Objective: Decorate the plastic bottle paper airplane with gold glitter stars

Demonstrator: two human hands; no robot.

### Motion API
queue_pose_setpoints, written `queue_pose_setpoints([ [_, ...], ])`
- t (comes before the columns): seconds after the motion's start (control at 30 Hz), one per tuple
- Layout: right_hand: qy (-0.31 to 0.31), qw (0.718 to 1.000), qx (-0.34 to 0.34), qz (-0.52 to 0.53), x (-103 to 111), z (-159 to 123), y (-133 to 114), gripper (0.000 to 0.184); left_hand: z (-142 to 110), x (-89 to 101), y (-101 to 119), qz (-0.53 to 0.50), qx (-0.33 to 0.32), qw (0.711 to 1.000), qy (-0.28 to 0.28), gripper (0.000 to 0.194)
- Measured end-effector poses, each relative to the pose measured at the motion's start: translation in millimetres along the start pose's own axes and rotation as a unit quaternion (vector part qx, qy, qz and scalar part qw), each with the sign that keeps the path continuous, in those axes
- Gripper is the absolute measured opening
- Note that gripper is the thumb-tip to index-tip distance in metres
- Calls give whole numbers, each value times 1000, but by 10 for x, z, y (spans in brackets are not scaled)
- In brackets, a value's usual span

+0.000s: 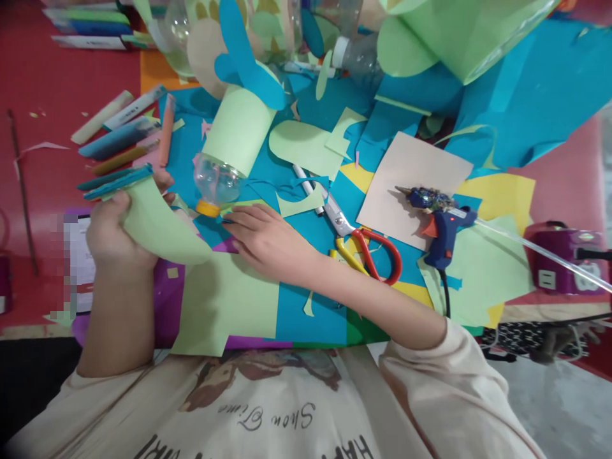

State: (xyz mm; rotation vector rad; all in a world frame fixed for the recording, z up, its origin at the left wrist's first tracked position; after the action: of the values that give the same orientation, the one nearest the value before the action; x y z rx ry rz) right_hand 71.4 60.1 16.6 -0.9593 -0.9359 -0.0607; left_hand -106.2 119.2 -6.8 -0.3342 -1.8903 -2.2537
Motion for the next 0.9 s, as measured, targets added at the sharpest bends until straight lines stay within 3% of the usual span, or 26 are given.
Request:
queue_pose_setpoints([
  [0.07, 15, 999, -35, 27, 181, -213, 32, 40, -29, 116, -54, -84, 58, 993, 61, 42],
  [0.13, 19, 996, -75, 53, 305, -459, 73, 38, -57, 100, -42, -120, 88, 986, 73, 36],
  [0.23, 42, 990, -127, 54, 462, -840, 124, 34, -65, 67, 61, -108, 62, 988, 87, 28],
  [0.33, 53, 985, -153, 58, 565, -1157, 104, 31, -67, 117, 97, -50, 26, 989, 140, 33],
  [0.43, 18, 984, -158, 75, 570, -1332, 4, 27, -52, 106, 131, 2, 3, 988, 155, 32],
  [0.57, -25, 986, -146, 78, 571, -1299, -113, 11, -72, 71, 402, 82, -66, 982, 158, 35],
  [0.7, 81, 988, -128, 9, 819, -1028, -22, 26, -126, 26, 454, 147, -24, 979, 138, 40],
  [0.77, 129, 983, -125, -30, 889, -873, 65, 14, -167, 81, 412, 143, 4, 976, 165, 41],
  [0.8, 142, 981, -124, -42, 888, -795, 106, 5, -182, 104, 385, 137, 15, 975, 177, 41],
  [0.9, 147, 979, -136, -48, 780, -594, 236, 25, -179, 91, 330, 125, 31, 976, 178, 38],
])
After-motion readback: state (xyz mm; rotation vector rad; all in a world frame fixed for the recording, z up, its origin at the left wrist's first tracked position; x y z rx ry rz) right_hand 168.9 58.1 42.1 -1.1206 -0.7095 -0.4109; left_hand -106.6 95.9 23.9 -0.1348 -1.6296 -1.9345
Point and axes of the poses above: each hand's wrist, its own z-axis towards the middle knuckle, its own x-axis out of the back of the hand, y = z × x, the point moved 10 cm from there along z, towards the middle knuckle, and after that the axes turned 3 degrees about y, right-handed, at the moved point
